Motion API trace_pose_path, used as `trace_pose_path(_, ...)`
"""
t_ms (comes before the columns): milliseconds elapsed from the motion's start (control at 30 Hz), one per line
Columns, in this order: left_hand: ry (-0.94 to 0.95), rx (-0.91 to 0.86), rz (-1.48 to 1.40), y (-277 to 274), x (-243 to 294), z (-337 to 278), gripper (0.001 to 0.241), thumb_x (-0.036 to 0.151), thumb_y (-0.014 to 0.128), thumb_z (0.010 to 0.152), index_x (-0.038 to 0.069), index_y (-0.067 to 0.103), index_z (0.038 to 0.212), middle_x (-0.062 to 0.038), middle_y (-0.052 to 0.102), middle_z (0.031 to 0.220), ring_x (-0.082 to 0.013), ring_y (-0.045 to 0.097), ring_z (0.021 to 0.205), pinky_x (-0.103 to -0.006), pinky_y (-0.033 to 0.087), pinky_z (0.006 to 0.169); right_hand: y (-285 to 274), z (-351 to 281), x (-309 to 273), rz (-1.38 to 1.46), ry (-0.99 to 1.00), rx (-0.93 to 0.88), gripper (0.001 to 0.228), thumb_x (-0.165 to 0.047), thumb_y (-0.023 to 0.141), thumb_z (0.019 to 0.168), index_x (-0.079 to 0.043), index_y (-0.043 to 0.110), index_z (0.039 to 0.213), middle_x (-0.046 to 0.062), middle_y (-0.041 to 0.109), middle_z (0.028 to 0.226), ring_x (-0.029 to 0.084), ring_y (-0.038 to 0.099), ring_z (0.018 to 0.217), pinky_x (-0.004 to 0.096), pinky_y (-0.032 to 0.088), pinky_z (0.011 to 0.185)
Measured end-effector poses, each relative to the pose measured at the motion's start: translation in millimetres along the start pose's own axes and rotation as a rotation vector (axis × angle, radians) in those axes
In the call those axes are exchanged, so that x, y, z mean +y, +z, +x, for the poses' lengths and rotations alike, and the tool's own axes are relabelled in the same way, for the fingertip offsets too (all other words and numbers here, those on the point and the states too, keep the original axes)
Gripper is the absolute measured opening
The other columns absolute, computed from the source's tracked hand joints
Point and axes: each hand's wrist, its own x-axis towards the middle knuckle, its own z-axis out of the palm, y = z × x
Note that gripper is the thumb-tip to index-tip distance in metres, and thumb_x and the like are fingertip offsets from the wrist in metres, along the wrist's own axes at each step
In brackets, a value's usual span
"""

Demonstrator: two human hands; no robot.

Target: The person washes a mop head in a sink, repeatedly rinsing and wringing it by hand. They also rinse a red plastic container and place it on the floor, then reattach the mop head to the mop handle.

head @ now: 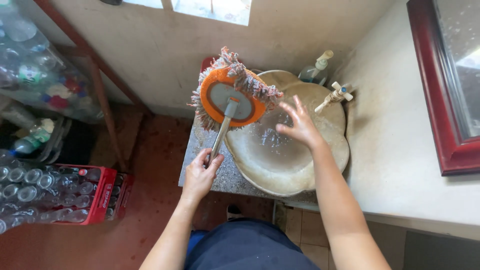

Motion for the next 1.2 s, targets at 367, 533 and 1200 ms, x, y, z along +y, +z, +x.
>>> trace_pose_path(367,0.059,-0.074,-0.014,16.5,-2.3,-8.0,0.031,0.051,0.072,0.090,0.028,0.072,0.111,-0.007,0.072,0.063,-0.0258,0.073,0.065,-0.0404,0.057,0.071,15.4,41.2,-91.3,0.205,-0.469,0.714,0.063,-0.043,0.087,0.082,-0.022,0.063,0.137,0.004,0.069,0.127,0.028,0.066,0.110,0.040,0.050,0.099)
trace_pose_path(533,0.060,-0.077,-0.008,15.6,-11.6,-15.2,0.033,0.052,0.068,0.092,0.028,0.072,0.114,-0.008,0.074,0.065,-0.0280,0.073,0.068,-0.0430,0.057,0.072,16.9,44.3,-112.3,0.321,-0.203,0.732,0.011,-0.029,0.079,0.094,-0.028,0.078,0.105,0.002,0.077,0.086,0.023,0.076,0.085,0.034,0.058,0.077)
trace_pose_path(1200,-0.020,0.079,0.424,-33.3,42.2,-19.1,0.043,0.050,0.040,0.103,0.034,0.045,0.142,-0.028,0.073,0.106,-0.0503,0.070,0.103,-0.0593,0.056,0.090,19.8,31.3,-36.7,0.606,-0.117,0.060,0.052,-0.005,0.072,0.094,-0.018,0.058,0.143,0.017,0.066,0.131,0.025,0.073,0.095,0.037,0.056,0.092)
